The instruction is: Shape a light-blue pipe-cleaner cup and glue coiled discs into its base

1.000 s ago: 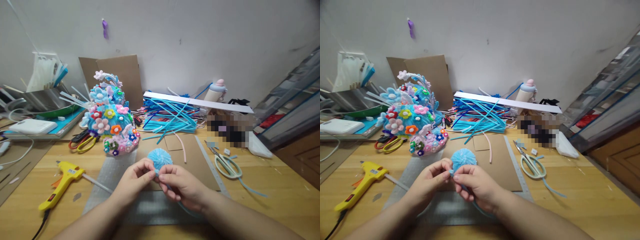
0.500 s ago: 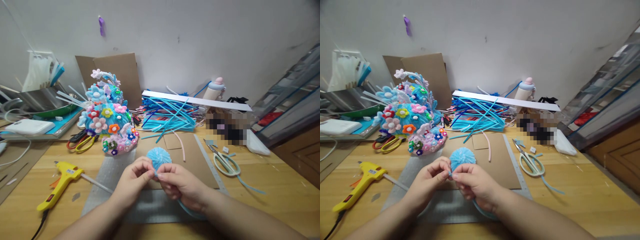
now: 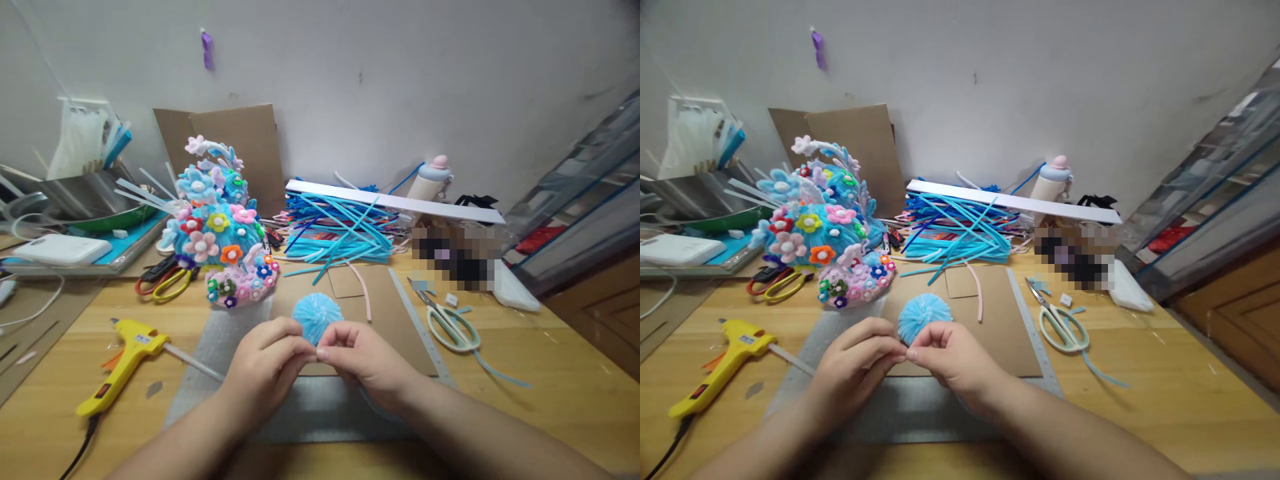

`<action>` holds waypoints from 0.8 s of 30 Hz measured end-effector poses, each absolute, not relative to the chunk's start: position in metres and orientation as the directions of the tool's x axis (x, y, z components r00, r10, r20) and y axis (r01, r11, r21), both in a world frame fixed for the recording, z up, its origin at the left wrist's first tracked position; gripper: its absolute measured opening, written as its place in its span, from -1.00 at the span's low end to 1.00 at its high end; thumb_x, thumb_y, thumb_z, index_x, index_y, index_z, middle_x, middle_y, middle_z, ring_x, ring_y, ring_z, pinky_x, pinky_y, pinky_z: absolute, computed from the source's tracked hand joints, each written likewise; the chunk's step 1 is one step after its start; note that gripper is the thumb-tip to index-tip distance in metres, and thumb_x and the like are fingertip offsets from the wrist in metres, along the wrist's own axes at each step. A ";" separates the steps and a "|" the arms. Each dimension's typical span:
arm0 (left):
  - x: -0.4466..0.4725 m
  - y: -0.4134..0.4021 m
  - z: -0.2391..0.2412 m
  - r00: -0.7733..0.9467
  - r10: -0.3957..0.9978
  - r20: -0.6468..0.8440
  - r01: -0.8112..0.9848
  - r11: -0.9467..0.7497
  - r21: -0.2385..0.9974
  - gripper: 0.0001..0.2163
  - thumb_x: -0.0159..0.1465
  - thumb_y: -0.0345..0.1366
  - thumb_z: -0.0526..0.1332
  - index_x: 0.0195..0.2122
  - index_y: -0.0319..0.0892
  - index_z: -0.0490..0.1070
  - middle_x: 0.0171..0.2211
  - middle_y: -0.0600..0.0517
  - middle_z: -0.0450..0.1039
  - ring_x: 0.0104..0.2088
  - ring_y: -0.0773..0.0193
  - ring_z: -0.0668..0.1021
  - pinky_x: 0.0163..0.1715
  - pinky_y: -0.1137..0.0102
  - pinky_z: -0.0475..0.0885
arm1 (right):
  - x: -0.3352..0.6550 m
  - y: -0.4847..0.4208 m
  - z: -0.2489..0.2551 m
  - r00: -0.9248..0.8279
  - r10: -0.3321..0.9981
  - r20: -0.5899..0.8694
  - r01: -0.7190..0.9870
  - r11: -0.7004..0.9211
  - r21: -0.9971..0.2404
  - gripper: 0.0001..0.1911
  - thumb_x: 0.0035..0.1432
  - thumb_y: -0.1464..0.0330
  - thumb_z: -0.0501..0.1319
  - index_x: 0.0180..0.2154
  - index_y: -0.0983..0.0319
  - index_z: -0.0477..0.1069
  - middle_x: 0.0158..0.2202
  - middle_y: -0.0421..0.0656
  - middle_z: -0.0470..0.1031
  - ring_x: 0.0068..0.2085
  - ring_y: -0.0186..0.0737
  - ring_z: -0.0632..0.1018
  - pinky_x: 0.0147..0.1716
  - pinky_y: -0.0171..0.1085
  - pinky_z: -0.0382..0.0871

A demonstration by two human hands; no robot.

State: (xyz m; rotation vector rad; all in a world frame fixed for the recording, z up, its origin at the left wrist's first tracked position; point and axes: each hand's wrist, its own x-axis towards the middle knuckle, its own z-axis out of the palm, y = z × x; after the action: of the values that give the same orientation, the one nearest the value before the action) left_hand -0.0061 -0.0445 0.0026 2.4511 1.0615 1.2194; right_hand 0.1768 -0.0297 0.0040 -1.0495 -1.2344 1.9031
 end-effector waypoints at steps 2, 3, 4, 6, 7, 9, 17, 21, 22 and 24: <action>-0.005 -0.045 0.006 0.363 0.749 0.554 0.421 -0.662 0.620 -0.93 0.19 -0.46 0.22 -0.33 -0.17 0.46 -0.35 0.02 0.37 -0.33 0.34 0.47 -0.34 0.48 0.37 | 0.177 -0.029 0.003 -0.506 0.821 -0.266 -0.132 -0.378 -0.916 -0.70 -0.11 0.21 0.38 -0.49 0.28 0.38 -0.73 -0.40 0.14 -0.69 -0.53 0.06 -0.70 -0.40 -0.18; -0.005 -0.045 0.006 0.342 0.785 0.516 0.365 -0.617 0.697 -0.93 0.18 -0.45 0.24 -0.33 -0.17 0.46 -0.35 0.02 0.36 -0.31 0.34 0.47 -0.32 0.47 0.37 | 0.177 -0.029 0.002 -0.525 0.811 -0.259 -0.162 -0.394 -0.905 -0.70 -0.12 0.21 0.39 -0.49 0.28 0.39 -0.73 -0.40 0.14 -0.69 -0.53 0.06 -0.70 -0.40 -0.18; -0.004 -0.045 0.006 0.321 0.819 0.475 0.300 -0.564 0.769 -0.93 0.17 -0.43 0.26 -0.33 -0.16 0.47 -0.34 0.03 0.36 -0.29 0.33 0.46 -0.29 0.46 0.37 | 0.177 -0.030 0.002 -0.548 0.798 -0.251 -0.193 -0.413 -0.890 -0.70 -0.12 0.21 0.39 -0.48 0.27 0.39 -0.75 -0.41 0.13 -0.70 -0.53 0.05 -0.70 -0.40 -0.18; -0.003 -0.045 0.003 0.298 0.873 0.386 0.145 -0.441 0.886 -0.93 0.16 -0.39 0.29 -0.32 -0.13 0.49 -0.31 0.04 0.35 -0.27 0.32 0.46 -0.25 0.43 0.37 | 0.176 -0.031 0.000 -0.603 0.762 -0.237 -0.250 -0.463 -0.850 -0.70 -0.11 0.21 0.39 -0.46 0.26 0.38 -0.75 -0.42 0.13 -0.70 -0.52 0.06 -0.70 -0.41 -0.17; -0.003 -0.044 0.001 0.298 0.892 0.340 0.063 -0.374 0.925 -0.93 0.15 -0.38 0.29 -0.32 -0.11 0.50 -0.31 0.04 0.34 -0.26 0.32 0.45 -0.24 0.42 0.37 | 0.175 -0.031 -0.001 -0.628 0.741 -0.236 -0.273 -0.494 -0.825 -0.71 -0.10 0.22 0.40 -0.44 0.25 0.37 -0.75 -0.42 0.15 -0.70 -0.53 0.07 -0.70 -0.42 -0.16; -0.002 -0.042 -0.005 0.314 0.914 0.256 -0.083 -0.242 0.967 -0.95 0.14 -0.36 0.31 -0.35 -0.09 0.53 -0.31 0.05 0.32 -0.26 0.32 0.44 -0.24 0.42 0.36 | 0.174 -0.032 -0.002 -0.669 0.702 -0.244 -0.299 -0.555 -0.776 -0.70 -0.08 0.24 0.39 -0.41 0.24 0.34 -0.71 -0.40 0.20 -0.70 -0.53 0.10 -0.70 -0.44 -0.14; 0.006 -0.040 -0.014 0.336 0.941 0.026 -0.331 0.092 0.939 -0.91 0.10 -0.25 0.35 -0.45 -0.14 0.52 -0.31 0.06 0.25 -0.29 0.36 0.40 -0.31 0.47 0.36 | 0.172 -0.034 -0.001 -0.707 0.640 -0.300 -0.298 -0.655 -0.695 -0.68 -0.10 0.28 0.39 -0.42 0.24 0.27 -0.62 -0.35 0.29 -0.68 -0.55 0.13 -0.70 -0.46 -0.16; 0.003 -0.037 -0.013 0.274 0.961 0.038 -0.236 0.029 0.971 -0.89 0.14 -0.26 0.31 -0.47 -0.17 0.50 -0.34 0.05 0.31 -0.29 0.35 0.42 -0.27 0.47 0.34 | 0.174 -0.033 0.003 -0.679 0.651 -0.340 -0.272 -0.653 -0.706 -0.74 -0.07 0.31 0.37 -0.43 0.25 0.30 -0.67 -0.37 0.24 -0.69 -0.56 0.04 -0.71 -0.45 -0.23; 0.002 -0.036 -0.012 0.267 0.962 0.062 -0.196 -0.009 0.981 -0.89 0.14 -0.27 0.31 -0.48 -0.17 0.50 -0.35 0.05 0.33 -0.29 0.35 0.43 -0.25 0.46 0.34 | 0.175 -0.033 0.004 -0.667 0.656 -0.353 -0.265 -0.652 -0.711 -0.74 -0.07 0.31 0.36 -0.44 0.25 0.30 -0.69 -0.38 0.22 -0.69 -0.56 0.02 -0.70 -0.45 -0.24; 0.000 -0.034 -0.008 0.257 0.958 0.127 -0.109 -0.101 0.989 -0.89 0.15 -0.30 0.29 -0.49 -0.18 0.50 -0.37 0.05 0.37 -0.31 0.35 0.46 -0.23 0.44 0.36 | 0.176 -0.032 0.006 -0.640 0.672 -0.372 -0.256 -0.643 -0.721 -0.75 -0.08 0.31 0.36 -0.46 0.26 0.32 -0.70 -0.39 0.20 -0.69 -0.57 0.00 -0.70 -0.44 -0.26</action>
State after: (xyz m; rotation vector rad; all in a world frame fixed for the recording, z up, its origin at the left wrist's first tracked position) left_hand -0.0005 -0.0345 -0.0085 1.3359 0.8855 1.1341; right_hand 0.1763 -0.0318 0.0057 -0.8702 -0.8636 2.2772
